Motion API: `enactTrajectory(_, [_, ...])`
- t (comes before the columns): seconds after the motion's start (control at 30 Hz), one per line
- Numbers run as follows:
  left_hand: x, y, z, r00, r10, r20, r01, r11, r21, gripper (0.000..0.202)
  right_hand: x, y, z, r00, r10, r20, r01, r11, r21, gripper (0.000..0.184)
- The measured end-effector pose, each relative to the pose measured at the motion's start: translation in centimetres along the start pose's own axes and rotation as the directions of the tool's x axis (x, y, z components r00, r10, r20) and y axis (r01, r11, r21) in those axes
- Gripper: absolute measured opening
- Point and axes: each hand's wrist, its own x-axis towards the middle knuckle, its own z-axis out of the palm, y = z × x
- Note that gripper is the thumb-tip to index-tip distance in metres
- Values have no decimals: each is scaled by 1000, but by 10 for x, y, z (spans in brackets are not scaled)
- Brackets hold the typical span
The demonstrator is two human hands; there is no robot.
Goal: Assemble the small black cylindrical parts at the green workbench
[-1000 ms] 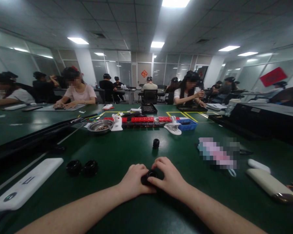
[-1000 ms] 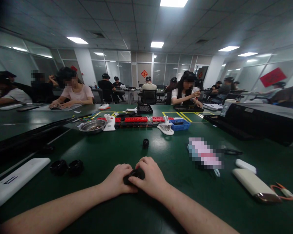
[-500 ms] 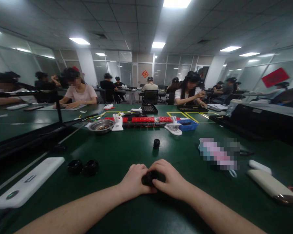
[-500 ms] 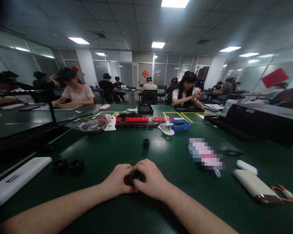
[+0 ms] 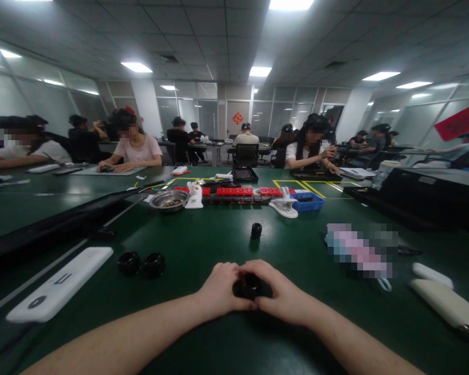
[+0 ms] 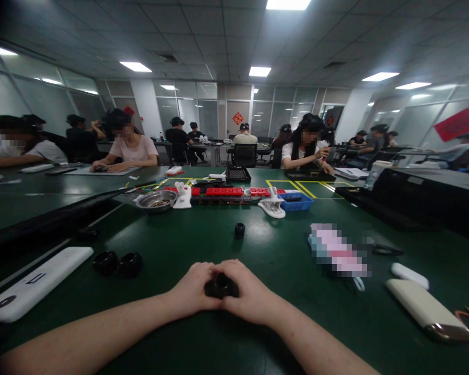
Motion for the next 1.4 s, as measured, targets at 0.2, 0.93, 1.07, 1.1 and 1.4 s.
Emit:
enactTrajectory(0.2, [0,1,-3,1000,1,27,-2,1000,30,45,0,1,4,966,182,-183,-207,970,-131,41])
enactTrajectory(0.93, [1,2,-2,1000,9,0,-9,1000,14,47,-4,2,9,997,39,-71,-42,999,-34,60])
enactTrajectory(1.07, [2,2,-2,1000,7,13,-8,999,33,44,-2,4,9,974,124,-189,-149,981,-125,47])
enactTrajectory(1.1, [2,2,-3,1000,7,16,-7,999,37,44,-1,3,9,967,143,-213,-180,969,-169,40])
enactTrajectory(1.4, [1,2,-3,1000,3,7,-3,999,38,45,-1,-1,5,999,5,-45,-9,995,-101,48])
